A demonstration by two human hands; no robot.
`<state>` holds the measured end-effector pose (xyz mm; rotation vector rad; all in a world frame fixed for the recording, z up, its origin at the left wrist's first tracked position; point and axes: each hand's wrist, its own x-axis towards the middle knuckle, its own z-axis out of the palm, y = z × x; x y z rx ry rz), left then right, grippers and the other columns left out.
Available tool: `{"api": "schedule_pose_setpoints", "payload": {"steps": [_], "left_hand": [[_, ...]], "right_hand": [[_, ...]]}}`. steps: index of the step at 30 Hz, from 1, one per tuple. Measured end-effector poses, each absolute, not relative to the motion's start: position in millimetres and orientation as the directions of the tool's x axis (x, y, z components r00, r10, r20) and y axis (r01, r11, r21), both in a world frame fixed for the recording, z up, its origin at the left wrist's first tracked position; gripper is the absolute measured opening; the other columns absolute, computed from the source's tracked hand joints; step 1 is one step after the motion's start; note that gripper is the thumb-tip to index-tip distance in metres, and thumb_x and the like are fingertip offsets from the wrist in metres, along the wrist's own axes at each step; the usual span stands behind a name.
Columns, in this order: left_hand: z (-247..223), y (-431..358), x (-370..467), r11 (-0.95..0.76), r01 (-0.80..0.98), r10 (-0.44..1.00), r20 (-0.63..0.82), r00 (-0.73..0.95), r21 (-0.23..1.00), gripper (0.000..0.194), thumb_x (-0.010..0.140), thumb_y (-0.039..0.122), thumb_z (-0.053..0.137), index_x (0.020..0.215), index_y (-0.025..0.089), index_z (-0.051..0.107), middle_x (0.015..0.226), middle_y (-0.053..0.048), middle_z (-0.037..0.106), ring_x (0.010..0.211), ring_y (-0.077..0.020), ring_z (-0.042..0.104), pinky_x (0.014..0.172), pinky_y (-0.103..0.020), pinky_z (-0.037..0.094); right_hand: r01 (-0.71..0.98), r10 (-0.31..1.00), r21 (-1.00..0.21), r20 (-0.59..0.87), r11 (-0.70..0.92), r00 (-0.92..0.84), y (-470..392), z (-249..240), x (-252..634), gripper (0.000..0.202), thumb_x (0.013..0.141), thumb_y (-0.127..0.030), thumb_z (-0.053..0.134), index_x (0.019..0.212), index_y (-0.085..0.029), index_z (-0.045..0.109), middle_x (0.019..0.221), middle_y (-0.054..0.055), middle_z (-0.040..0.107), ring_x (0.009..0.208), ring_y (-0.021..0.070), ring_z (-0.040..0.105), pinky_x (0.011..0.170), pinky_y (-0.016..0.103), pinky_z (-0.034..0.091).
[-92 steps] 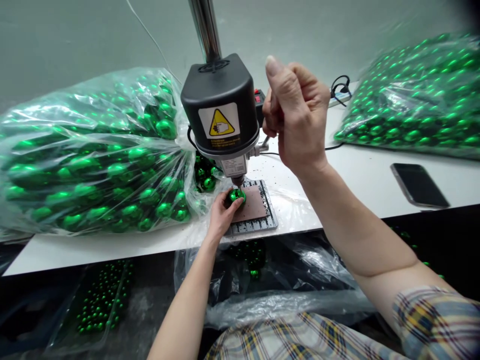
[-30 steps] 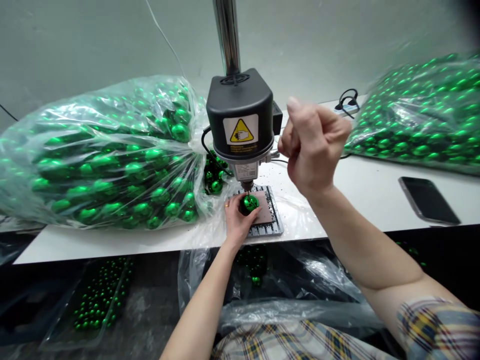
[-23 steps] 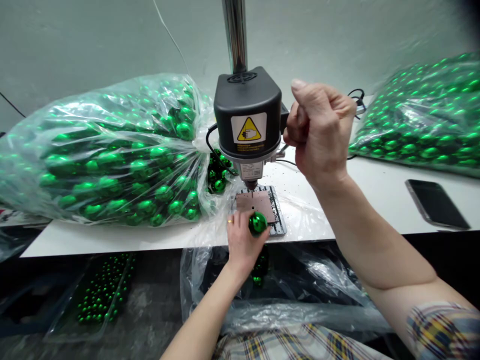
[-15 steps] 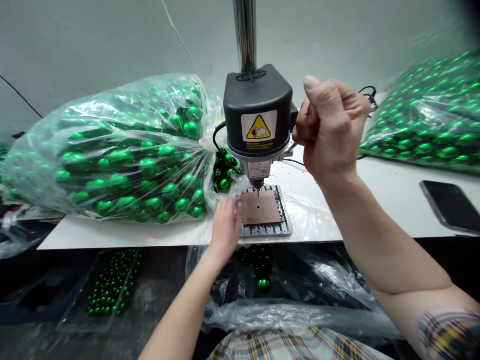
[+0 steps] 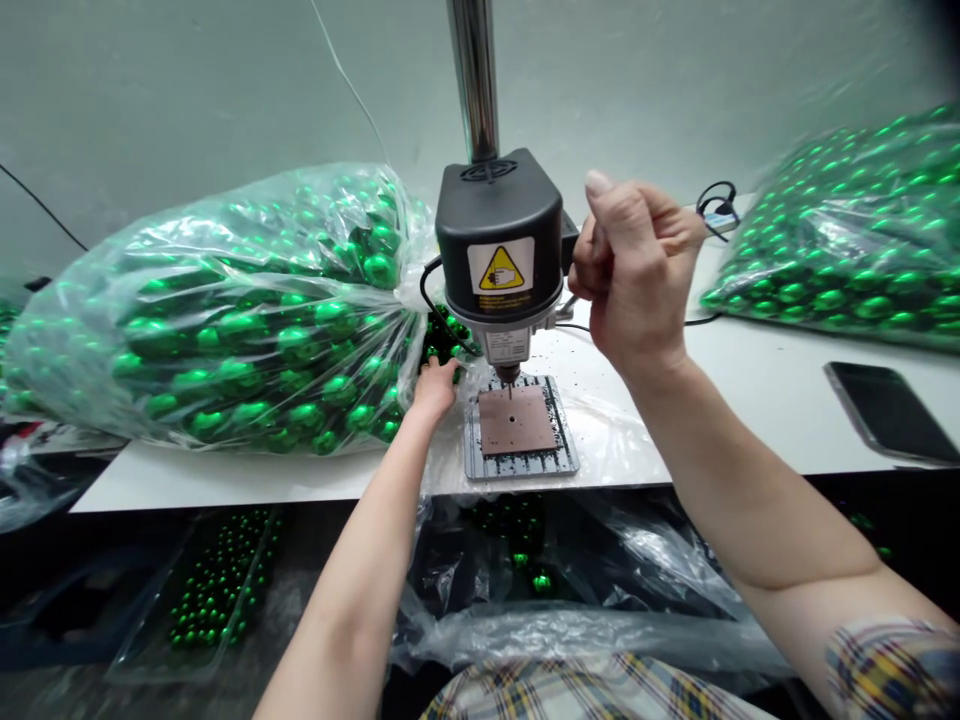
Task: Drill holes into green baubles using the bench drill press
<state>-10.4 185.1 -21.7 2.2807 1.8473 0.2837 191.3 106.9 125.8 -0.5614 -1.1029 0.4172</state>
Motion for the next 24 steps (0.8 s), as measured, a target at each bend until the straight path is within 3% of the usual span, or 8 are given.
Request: {"api": "schedule_pose_setpoints", "payload": {"steps": [3,5,6,8,10,16,21,24], "left_hand": [[-20.1,180.5,-12.7,-0.245,0.798,0.965,0.221,0.144,0.55,0.043,0.081,0.016,0.064,0.124,0.022,0.061,0.12,-0.014,0.058,0.109,-0.0306,0.062,0.097,-0.046,0.049],[-16.2,167.7,-12.9,-0.228,0.458,0.969,0.244,0.025,0.859,0.043,0.085,0.028,0.062,0.127,0.023,0.057,0.114,-0.011,0.063,0.102,-0.026,0.065,0.093,-0.045,0.053],[-13.9,158.7,-13.0,-0.169,0.222,0.985,0.174,-0.002,0.96,0.042,0.086,0.033,0.059,0.127,0.023,0.056,0.111,-0.009,0.065,0.097,-0.024,0.066,0.088,-0.043,0.055],[-9.9,138.0,-13.7,0.055,-0.159,0.996,-0.042,0.083,0.986,0.039,0.089,0.04,0.054,0.123,0.021,0.057,0.107,-0.009,0.068,0.092,-0.0219,0.068,0.082,-0.04,0.058],[-8.6,118.6,-14.9,0.258,-0.329,0.957,-0.194,0.216,0.908,0.037,0.089,0.044,0.055,0.114,0.018,0.061,0.107,-0.011,0.07,0.091,-0.0224,0.069,0.081,-0.04,0.058],[-23.3,92.7,-12.3,0.324,-0.37,0.941,-0.254,0.224,0.871,0.038,0.079,0.045,0.074,0.103,0.018,0.063,0.108,-0.01,0.07,0.095,-0.0212,0.068,0.081,-0.037,0.058],[-45.8,89.8,2.2,0.061,-0.138,0.997,-0.052,0.064,0.989,0.06,0.069,0.043,0.083,0.118,0.019,0.058,0.103,-0.007,0.071,0.089,-0.0184,0.067,0.074,-0.03,0.054],[-58.2,90.8,9.7,-0.055,0.028,0.997,0.053,0.058,0.998,0.056,0.072,0.044,0.079,0.117,0.019,0.058,0.103,-0.007,0.072,0.093,-0.019,0.067,0.082,-0.031,0.053]], "right_hand": [[-0.093,0.566,-0.584,0.716,0.806,0.408,107.7,125.7,191.3,0.052,0.086,-0.043,0.071,0.053,-0.021,0.038,0.044,-0.006,0.036,0.035,0.0056,0.026,0.032,0.027,0.019],[-0.06,0.574,-0.602,0.722,0.796,0.386,107.9,125.7,192.1,0.053,0.086,-0.049,0.068,0.054,-0.021,0.036,0.045,-0.006,0.036,0.035,0.0054,0.027,0.032,0.026,0.021],[-0.033,0.58,-0.614,0.724,0.788,0.374,107.9,125.7,192.7,0.054,0.087,-0.052,0.066,0.055,-0.021,0.036,0.045,-0.006,0.036,0.036,0.0054,0.028,0.032,0.026,0.022],[-0.005,0.584,-0.626,0.725,0.78,0.366,107.6,125.9,193.6,0.056,0.087,-0.057,0.063,0.056,-0.021,0.034,0.046,-0.006,0.036,0.036,0.0053,0.029,0.033,0.025,0.023],[-0.015,0.582,-0.623,0.721,0.782,0.377,107.0,126.4,193.6,0.057,0.086,-0.057,0.065,0.055,-0.021,0.034,0.046,-0.006,0.036,0.036,0.0052,0.029,0.033,0.025,0.023],[-0.053,0.596,-0.63,0.7,0.775,0.392,105.8,127.4,192.3,0.057,0.085,-0.055,0.068,0.054,-0.021,0.035,0.045,-0.006,0.036,0.036,0.0054,0.029,0.034,0.024,0.023],[-0.02,0.585,-0.628,0.712,0.778,0.388,107.5,126.4,193.2,0.058,0.085,-0.057,0.066,0.055,-0.021,0.033,0.046,-0.006,0.035,0.036,0.0047,0.028,0.034,0.024,0.023],[-0.005,0.583,-0.632,0.713,0.775,0.39,108.0,125.4,193.5,0.056,0.087,-0.057,0.064,0.056,-0.021,0.034,0.046,-0.006,0.035,0.037,0.0047,0.029,0.035,0.023,0.024]]}}
